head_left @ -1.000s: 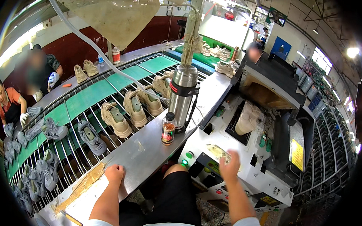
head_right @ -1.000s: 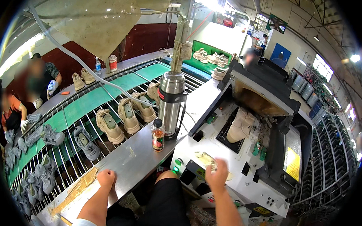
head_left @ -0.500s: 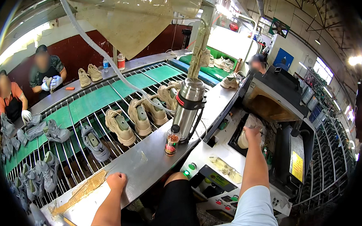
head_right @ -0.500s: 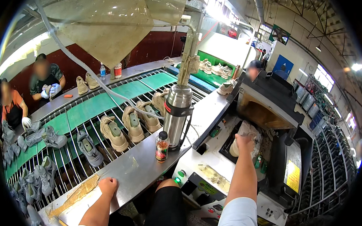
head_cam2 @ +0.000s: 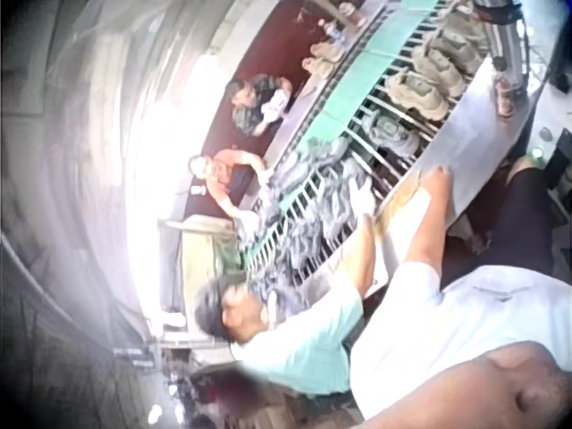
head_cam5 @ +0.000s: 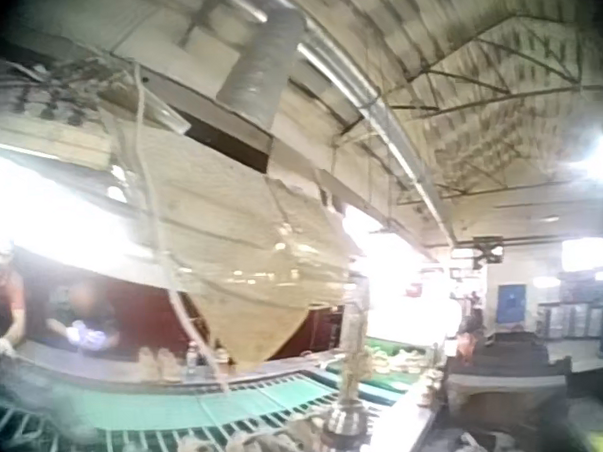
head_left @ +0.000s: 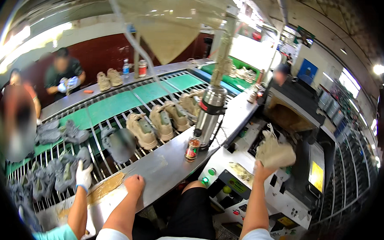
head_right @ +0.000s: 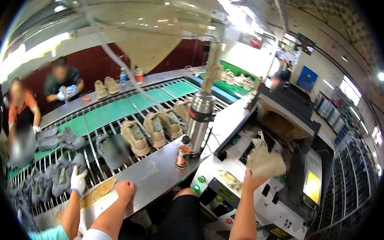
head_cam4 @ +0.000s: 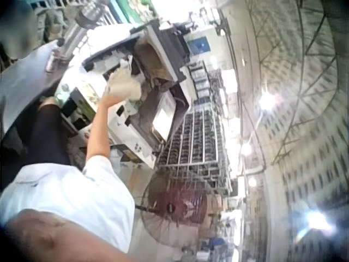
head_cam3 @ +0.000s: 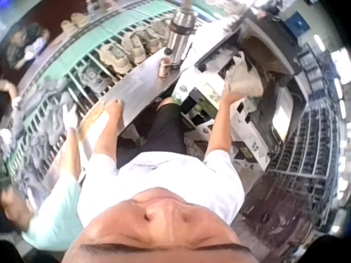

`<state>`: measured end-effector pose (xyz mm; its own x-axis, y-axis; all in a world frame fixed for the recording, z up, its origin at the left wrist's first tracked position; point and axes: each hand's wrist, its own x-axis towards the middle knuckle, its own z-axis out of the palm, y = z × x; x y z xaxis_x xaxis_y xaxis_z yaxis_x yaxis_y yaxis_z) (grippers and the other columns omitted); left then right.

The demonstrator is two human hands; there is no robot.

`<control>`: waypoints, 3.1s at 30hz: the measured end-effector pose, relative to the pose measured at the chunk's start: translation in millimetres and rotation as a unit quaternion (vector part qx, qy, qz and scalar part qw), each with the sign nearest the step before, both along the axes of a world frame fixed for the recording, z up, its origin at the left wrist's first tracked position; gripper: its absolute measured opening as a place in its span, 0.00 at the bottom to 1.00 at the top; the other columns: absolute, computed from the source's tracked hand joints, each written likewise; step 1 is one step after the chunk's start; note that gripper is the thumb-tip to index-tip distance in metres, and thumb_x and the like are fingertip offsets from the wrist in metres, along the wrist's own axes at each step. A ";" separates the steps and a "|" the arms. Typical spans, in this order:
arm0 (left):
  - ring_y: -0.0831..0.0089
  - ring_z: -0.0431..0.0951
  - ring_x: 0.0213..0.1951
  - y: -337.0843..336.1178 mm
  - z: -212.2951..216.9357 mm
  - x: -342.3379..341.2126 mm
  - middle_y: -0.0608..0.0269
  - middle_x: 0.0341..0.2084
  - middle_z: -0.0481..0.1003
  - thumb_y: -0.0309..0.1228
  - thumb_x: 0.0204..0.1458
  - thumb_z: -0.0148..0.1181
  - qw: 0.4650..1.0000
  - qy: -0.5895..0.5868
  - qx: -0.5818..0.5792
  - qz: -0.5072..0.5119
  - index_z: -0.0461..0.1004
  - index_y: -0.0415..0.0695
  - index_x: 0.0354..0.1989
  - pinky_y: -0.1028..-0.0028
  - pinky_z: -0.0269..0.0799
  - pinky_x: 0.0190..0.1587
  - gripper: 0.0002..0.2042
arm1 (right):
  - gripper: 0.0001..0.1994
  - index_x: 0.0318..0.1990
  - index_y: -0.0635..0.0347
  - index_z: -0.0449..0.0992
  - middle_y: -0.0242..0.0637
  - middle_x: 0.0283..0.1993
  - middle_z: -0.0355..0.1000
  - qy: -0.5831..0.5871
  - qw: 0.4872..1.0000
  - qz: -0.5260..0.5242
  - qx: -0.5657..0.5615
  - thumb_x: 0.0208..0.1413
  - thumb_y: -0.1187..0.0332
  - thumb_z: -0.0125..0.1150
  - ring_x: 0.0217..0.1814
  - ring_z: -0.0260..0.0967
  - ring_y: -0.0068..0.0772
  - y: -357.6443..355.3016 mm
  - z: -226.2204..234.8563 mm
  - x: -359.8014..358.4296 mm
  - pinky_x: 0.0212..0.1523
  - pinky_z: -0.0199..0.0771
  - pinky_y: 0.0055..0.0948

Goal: The person picks up tan and gray shoe components from a conveyor belt and places them one at a time into a machine, closing a lid over each component.

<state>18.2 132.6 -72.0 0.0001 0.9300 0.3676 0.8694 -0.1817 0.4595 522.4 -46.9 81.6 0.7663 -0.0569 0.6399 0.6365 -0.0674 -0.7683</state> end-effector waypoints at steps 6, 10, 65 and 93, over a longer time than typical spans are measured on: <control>0.59 0.72 0.35 -41.8 32.1 47.7 0.52 0.31 0.72 0.30 0.49 0.59 0.947 -0.287 -0.061 -0.131 0.69 0.39 0.43 0.63 0.68 0.41 0.14 | 0.30 0.50 0.67 0.67 0.41 0.47 0.69 0.229 0.930 0.272 0.093 0.29 0.82 0.57 0.48 0.68 0.42 -13.2 -1.6 -94.3 0.48 0.71 0.37; 0.67 0.72 0.49 -50.3 115.1 96.9 0.58 0.46 0.72 0.37 0.51 0.62 0.663 -0.609 -0.311 -0.306 0.65 0.40 0.54 0.68 0.66 0.52 0.25 | 0.33 0.53 0.67 0.67 0.44 0.51 0.70 0.379 0.748 0.535 0.101 0.27 0.79 0.50 0.52 0.68 0.49 -12.5 0.2 -148.9 0.54 0.70 0.40; 0.52 0.74 0.46 32.0 109.0 -254.1 0.47 0.42 0.74 0.49 0.30 0.73 0.939 0.071 -0.217 0.257 0.63 0.39 0.53 0.59 0.69 0.49 0.42 | 0.03 0.20 0.59 0.70 0.38 0.19 0.66 0.002 0.836 0.430 -0.341 0.39 0.76 0.58 0.22 0.66 0.43 31.1 -169.5 -222.3 0.23 0.67 0.36; 0.86 0.65 0.19 -56.5 36.7 -362.2 0.73 0.16 0.68 0.22 0.53 0.53 0.809 -0.501 0.126 0.280 0.72 0.40 0.31 0.83 0.59 0.22 0.01 | 0.24 0.31 0.56 0.71 0.36 0.31 0.74 0.679 0.530 0.225 -0.456 0.46 0.41 0.54 0.27 0.72 0.35 59.6 -182.4 -175.8 0.19 0.70 0.24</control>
